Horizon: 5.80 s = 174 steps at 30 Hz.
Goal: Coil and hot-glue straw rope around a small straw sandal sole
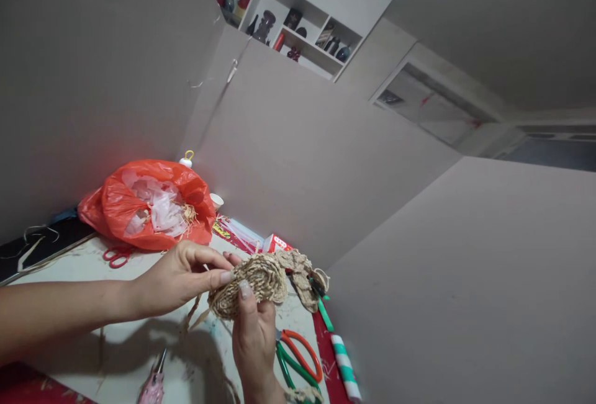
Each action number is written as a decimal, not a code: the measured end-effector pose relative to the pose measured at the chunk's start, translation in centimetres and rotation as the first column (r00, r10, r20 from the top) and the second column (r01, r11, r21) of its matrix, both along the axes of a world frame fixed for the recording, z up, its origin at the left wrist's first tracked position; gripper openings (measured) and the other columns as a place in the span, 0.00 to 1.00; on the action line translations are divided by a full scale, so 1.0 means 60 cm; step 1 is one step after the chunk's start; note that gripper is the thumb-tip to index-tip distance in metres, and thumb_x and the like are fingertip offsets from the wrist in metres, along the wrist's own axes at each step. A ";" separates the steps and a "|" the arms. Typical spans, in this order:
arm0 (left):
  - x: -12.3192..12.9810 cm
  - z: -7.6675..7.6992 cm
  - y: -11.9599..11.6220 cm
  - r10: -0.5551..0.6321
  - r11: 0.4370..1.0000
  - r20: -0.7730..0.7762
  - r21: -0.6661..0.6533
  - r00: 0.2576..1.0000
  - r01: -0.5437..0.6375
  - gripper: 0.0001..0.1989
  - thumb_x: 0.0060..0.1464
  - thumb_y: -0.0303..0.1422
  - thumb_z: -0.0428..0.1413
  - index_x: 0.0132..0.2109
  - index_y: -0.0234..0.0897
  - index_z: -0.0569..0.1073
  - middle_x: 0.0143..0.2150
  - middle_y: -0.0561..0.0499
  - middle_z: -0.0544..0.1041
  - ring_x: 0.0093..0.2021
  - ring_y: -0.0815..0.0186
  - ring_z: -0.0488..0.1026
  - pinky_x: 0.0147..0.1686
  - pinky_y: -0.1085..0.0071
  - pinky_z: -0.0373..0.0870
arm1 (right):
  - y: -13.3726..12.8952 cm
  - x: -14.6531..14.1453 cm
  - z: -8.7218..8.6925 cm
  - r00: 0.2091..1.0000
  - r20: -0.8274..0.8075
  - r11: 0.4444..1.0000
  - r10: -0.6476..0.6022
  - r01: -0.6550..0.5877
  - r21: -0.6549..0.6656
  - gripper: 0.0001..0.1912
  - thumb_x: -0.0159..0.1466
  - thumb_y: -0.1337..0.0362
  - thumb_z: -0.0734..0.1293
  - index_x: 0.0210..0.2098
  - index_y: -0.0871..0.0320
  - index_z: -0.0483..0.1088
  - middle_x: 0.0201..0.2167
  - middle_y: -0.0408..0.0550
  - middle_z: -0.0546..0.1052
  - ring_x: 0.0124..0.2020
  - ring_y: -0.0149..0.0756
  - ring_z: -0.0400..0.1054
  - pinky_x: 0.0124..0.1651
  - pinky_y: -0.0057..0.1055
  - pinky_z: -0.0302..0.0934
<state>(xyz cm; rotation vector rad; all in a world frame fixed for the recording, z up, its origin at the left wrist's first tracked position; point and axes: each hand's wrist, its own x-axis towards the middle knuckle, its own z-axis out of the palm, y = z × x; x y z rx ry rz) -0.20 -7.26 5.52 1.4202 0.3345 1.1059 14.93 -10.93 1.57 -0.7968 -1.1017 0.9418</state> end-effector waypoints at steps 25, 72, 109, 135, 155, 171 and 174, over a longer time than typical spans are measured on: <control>0.012 -0.005 -0.018 0.280 0.956 -0.157 0.139 0.947 -0.260 0.06 0.49 0.27 0.58 0.31 0.35 0.80 0.28 0.51 0.79 0.30 0.68 0.73 0.32 0.72 0.71 | 0.003 -0.014 0.005 0.997 -0.012 0.994 -0.070 0.071 0.080 0.09 0.67 0.58 0.65 0.41 0.51 0.76 0.39 0.43 0.78 0.45 0.36 0.72 0.52 0.35 0.66; -0.034 0.038 0.038 -0.190 0.978 -0.100 -0.102 0.977 0.180 0.05 0.48 0.30 0.65 0.29 0.32 0.77 0.28 0.53 0.77 0.30 0.72 0.72 0.36 0.73 0.68 | -0.023 0.061 0.084 0.838 0.509 0.980 0.195 -0.180 -0.080 0.15 0.61 0.51 0.70 0.43 0.52 0.78 0.38 0.48 0.79 0.41 0.40 0.71 0.43 0.34 0.65; -0.017 0.012 0.024 -0.399 0.825 0.111 -0.390 0.910 0.409 0.16 0.36 0.31 0.71 0.31 0.33 0.74 0.25 0.56 0.73 0.25 0.76 0.66 0.27 0.78 0.61 | -0.017 0.055 0.063 0.962 0.144 0.972 0.232 -0.223 -0.075 0.15 0.52 0.57 0.77 0.18 0.59 0.74 0.12 0.40 0.69 0.12 0.24 0.58 0.15 0.23 0.55; -0.031 0.045 0.004 0.095 0.987 -0.249 0.151 0.964 -0.058 0.07 0.52 0.32 0.62 0.29 0.34 0.81 0.26 0.51 0.79 0.26 0.71 0.71 0.27 0.77 0.67 | -0.005 0.047 0.051 0.967 0.175 0.981 0.186 -0.172 -0.093 0.10 0.56 0.60 0.75 0.24 0.59 0.76 0.15 0.37 0.65 0.16 0.23 0.55 0.18 0.21 0.53; -0.034 0.049 0.010 0.194 0.975 -0.253 0.154 0.948 -0.159 0.05 0.50 0.27 0.62 0.35 0.36 0.82 0.34 0.49 0.83 0.33 0.68 0.77 0.32 0.76 0.73 | 0.006 0.048 0.037 0.980 0.158 0.992 0.123 -0.116 -0.058 0.10 0.56 0.59 0.75 0.27 0.58 0.75 0.17 0.37 0.67 0.16 0.23 0.56 0.17 0.22 0.55; -0.022 0.040 0.004 0.316 0.935 -0.289 0.256 0.904 -0.245 0.05 0.51 0.26 0.57 0.32 0.34 0.79 0.27 0.52 0.78 0.28 0.71 0.72 0.26 0.77 0.67 | 0.005 0.039 0.031 0.978 0.209 0.999 0.006 0.001 -0.035 0.12 0.58 0.61 0.74 0.23 0.60 0.72 0.15 0.36 0.64 0.16 0.22 0.54 0.18 0.21 0.52; -0.020 0.035 0.005 0.332 0.926 -0.227 0.264 0.915 -0.271 0.05 0.52 0.27 0.58 0.34 0.34 0.80 0.31 0.51 0.80 0.31 0.70 0.73 0.30 0.76 0.69 | 0.007 0.039 0.031 0.987 0.155 0.999 0.045 -0.039 -0.038 0.11 0.57 0.60 0.75 0.25 0.60 0.73 0.16 0.36 0.66 0.16 0.22 0.54 0.19 0.20 0.54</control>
